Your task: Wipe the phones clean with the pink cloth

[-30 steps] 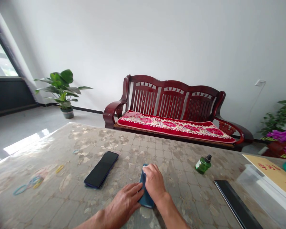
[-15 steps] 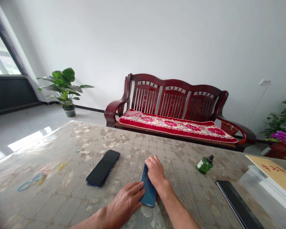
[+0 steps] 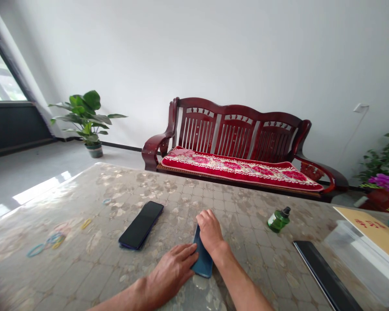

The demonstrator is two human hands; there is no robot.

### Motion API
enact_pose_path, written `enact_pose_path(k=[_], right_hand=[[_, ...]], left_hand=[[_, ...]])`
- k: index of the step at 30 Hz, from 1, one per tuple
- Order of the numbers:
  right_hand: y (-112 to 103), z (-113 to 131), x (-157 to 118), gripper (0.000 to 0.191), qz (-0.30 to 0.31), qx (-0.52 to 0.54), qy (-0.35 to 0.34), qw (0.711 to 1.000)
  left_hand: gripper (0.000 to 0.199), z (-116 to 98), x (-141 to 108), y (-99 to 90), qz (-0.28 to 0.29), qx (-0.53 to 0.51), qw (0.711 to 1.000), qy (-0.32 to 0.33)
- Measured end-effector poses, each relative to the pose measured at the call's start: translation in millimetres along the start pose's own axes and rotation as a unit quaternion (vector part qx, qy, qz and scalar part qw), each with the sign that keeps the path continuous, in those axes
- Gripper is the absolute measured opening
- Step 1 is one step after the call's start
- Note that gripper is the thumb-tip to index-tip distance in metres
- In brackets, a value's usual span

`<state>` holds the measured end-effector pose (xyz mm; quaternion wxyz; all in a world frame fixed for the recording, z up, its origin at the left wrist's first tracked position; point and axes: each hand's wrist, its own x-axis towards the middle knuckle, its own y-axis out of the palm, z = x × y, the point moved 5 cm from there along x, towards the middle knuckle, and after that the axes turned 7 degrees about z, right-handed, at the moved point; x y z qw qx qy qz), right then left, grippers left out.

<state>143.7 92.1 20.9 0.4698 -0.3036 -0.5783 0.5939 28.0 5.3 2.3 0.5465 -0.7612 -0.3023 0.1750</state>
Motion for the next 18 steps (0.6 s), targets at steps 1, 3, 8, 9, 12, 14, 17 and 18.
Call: enact_pose_path(k=[1,3,8,9,12,14,17,18], right_hand=[[-0.3,1.0,-5.2,0.034,-0.005,0.002,-0.003,1.000],[-1.2,4.2,-15.9,0.035,-0.010,0.013,-0.016,1.000],[-3.3,1.7,-15.6,0.035,-0.013,0.022,-0.014,1.000],[-3.1,-1.2,-10.7,0.034,-0.013,0.019,-0.004,1.000],[-1.5,-7.9,1.0,0.032,-0.011,0.013,0.019,1.000],[-0.7,-7.2,-0.8,0.032,-0.018,0.020,0.017,0.999],[-0.6,2.8,-20.5,0.033,-0.036,0.047,-0.015,0.998],[-0.6,7.1,-29.4,0.034,-0.040,0.058,-0.028,0.997]], left_hand=[[0.025,0.1,0.1,0.6,0.000,-0.003,1.000,0.000],[0.025,0.6,0.5,2.5,0.000,-0.006,1.000,0.000],[0.024,0.9,1.1,5.3,-0.003,0.003,1.000,0.001],[0.024,0.7,1.1,5.4,-0.003,0.005,1.000,0.002],[0.023,0.3,1.2,5.7,-0.002,0.007,1.000,0.003],[0.025,0.3,1.3,6.1,0.001,0.008,1.000,0.001],[0.027,0.1,1.7,6.2,-0.002,0.002,1.000,-0.002],[0.027,0.0,1.8,5.9,-0.004,-0.003,1.000,-0.005]])
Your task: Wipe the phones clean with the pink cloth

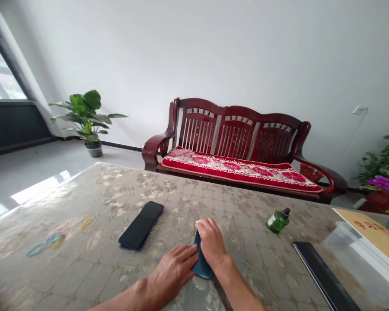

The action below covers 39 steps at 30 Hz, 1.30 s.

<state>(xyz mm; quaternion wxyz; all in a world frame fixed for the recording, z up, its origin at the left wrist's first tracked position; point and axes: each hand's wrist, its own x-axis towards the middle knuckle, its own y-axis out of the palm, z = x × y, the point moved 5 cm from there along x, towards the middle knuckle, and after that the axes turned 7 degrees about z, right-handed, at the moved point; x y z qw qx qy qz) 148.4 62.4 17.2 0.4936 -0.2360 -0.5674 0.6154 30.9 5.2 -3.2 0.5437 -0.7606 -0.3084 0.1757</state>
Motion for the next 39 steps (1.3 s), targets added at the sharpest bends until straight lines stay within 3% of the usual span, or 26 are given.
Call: enact_pose_path(k=[5,12,20,25,29,39], right_hand=[[-1.0,10.1,-22.9,0.036,0.007,0.027,-0.023,0.999],[-5.5,-17.5,8.8,0.034,-0.024,0.008,0.046,0.999],[-2.2,1.0,-39.2,0.034,-0.032,0.061,0.005,0.998],[-7.4,-17.0,-38.8,0.037,-0.109,0.035,0.040,0.993],[-5.3,-20.2,-42.4,0.036,-0.122,0.037,0.028,0.991],[-1.5,-13.3,-51.7,0.036,-0.127,0.051,0.008,0.991]], left_hand=[[0.023,-0.5,-0.5,-1.8,-0.010,-0.012,1.000,-0.005],[0.027,0.7,-1.6,-1.0,-0.005,0.005,1.000,-0.001],[0.023,0.5,-3.1,-5.1,-0.009,-0.013,1.000,-0.005],[0.026,2.6,-3.5,-5.4,-0.021,-0.011,1.000,0.000],[0.025,5.3,-3.6,-4.5,-0.020,-0.016,1.000,-0.005],[0.035,16.0,1.6,-5.6,-0.030,-0.063,0.992,-0.106]])
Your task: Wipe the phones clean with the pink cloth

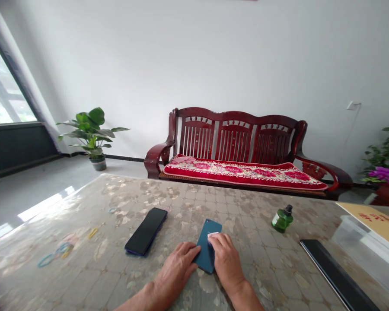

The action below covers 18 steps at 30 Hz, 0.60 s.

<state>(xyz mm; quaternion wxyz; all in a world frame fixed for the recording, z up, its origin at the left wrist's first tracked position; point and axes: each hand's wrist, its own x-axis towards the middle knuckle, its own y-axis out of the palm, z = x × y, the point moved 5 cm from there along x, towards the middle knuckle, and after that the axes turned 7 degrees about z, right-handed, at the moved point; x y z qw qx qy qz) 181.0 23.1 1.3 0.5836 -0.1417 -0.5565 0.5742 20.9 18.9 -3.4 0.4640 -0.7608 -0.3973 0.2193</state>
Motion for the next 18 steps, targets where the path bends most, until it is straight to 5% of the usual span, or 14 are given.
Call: enact_pose_path(k=[18], right_hand=[[15.0,37.3,5.3,0.026,-0.004,0.155,0.001,0.988]], left_hand=[[0.066,15.0,15.6,-24.1,-0.009,0.067,0.984,-0.164]])
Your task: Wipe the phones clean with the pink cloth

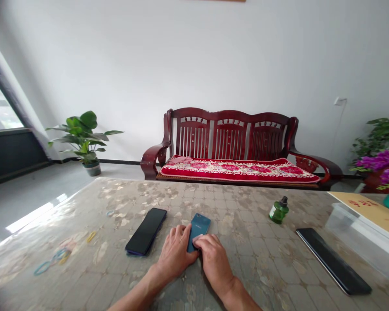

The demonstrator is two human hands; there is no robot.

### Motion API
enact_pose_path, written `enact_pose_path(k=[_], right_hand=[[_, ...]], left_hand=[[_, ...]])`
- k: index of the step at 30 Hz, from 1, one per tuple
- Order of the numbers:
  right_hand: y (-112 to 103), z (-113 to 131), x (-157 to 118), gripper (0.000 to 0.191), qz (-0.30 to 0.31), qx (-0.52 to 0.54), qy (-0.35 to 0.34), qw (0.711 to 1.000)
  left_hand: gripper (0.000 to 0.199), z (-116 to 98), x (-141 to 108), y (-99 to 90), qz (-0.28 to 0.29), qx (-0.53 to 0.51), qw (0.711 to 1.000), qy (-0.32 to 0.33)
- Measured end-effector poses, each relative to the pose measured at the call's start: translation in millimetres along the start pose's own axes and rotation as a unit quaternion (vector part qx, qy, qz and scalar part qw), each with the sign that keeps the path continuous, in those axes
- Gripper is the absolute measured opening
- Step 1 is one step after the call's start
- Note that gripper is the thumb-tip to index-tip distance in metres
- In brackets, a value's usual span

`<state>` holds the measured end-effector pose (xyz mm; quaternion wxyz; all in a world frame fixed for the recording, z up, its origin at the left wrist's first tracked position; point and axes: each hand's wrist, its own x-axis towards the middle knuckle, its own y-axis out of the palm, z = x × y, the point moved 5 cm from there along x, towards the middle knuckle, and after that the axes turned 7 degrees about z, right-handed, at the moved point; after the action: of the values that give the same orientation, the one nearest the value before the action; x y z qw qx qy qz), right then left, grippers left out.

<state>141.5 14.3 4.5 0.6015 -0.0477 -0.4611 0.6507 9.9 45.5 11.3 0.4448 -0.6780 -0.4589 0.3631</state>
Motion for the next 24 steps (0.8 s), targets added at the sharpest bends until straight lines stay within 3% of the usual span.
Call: enact_pose_path(k=[5,11,18,20,24], right_hand=[[-10.4,-15.8,1.5,0.026,-0.016,-0.011,0.008,1.000],[-18.7,-37.9,2.6,0.027,-0.062,-0.013,0.028,0.998],[-25.8,-38.6,0.0,0.023,-0.100,-0.018,-0.002,0.995],[-29.6,-37.7,0.1,0.023,-0.112,-0.019,-0.015,0.993],[-42.4,-33.1,-0.4,0.025,-0.138,-0.029,-0.040,0.989]], left_hand=[[0.072,7.4,1.8,-12.9,0.027,0.044,0.999,-0.015],[0.066,16.5,8.6,-33.1,0.105,0.059,0.992,-0.038],[0.081,18.7,17.1,-36.7,0.111,0.034,0.992,-0.043],[0.072,17.3,16.1,-37.2,0.097,0.030,0.994,-0.038],[0.031,10.3,9.6,-39.2,0.051,0.012,0.999,0.010]])
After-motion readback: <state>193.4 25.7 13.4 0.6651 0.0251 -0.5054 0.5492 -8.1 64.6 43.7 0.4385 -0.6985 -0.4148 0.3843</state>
